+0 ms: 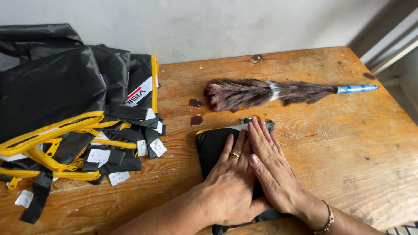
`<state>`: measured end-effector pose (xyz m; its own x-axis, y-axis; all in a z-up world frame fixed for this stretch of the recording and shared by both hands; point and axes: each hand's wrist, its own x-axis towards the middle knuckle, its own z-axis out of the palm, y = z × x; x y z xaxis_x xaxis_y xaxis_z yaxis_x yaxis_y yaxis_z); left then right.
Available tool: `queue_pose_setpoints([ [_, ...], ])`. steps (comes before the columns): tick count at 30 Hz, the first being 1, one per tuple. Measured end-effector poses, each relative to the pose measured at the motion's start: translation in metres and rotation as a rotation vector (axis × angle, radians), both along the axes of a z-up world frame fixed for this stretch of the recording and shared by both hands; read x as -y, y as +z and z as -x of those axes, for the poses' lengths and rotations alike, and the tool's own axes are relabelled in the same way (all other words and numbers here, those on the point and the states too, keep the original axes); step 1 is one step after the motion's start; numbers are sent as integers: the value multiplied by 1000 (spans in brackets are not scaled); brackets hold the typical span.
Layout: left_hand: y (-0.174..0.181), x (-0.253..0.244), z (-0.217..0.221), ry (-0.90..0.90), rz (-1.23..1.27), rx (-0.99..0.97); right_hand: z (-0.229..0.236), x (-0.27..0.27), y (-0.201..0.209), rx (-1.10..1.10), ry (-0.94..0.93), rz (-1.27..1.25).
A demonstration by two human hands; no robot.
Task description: The person zips up a small black pouch with a yellow zipper and places it into a blue crate. They then unfold a larger black plastic bag on a wooden table and use a feather duster to sweep the surface of the bag.
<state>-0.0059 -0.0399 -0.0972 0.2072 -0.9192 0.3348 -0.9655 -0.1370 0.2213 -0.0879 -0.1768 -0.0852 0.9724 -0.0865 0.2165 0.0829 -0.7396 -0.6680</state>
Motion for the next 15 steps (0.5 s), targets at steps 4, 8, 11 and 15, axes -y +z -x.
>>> queue_pose_setpoints([
  [4, -1, -3, -6, -47, -5, -42, -8, 11, -11, 8, -122, -102],
  [8, 5, 0, -15, -103, 52, -92, -19, 28, -20, -286, -447, -91],
  [11, 9, 1, -16, -81, 189, -135, -23, 34, -21, -262, -476, -59],
  [15, -2, 2, -20, 103, 490, -135, -24, 33, -15, -188, -541, -132],
])
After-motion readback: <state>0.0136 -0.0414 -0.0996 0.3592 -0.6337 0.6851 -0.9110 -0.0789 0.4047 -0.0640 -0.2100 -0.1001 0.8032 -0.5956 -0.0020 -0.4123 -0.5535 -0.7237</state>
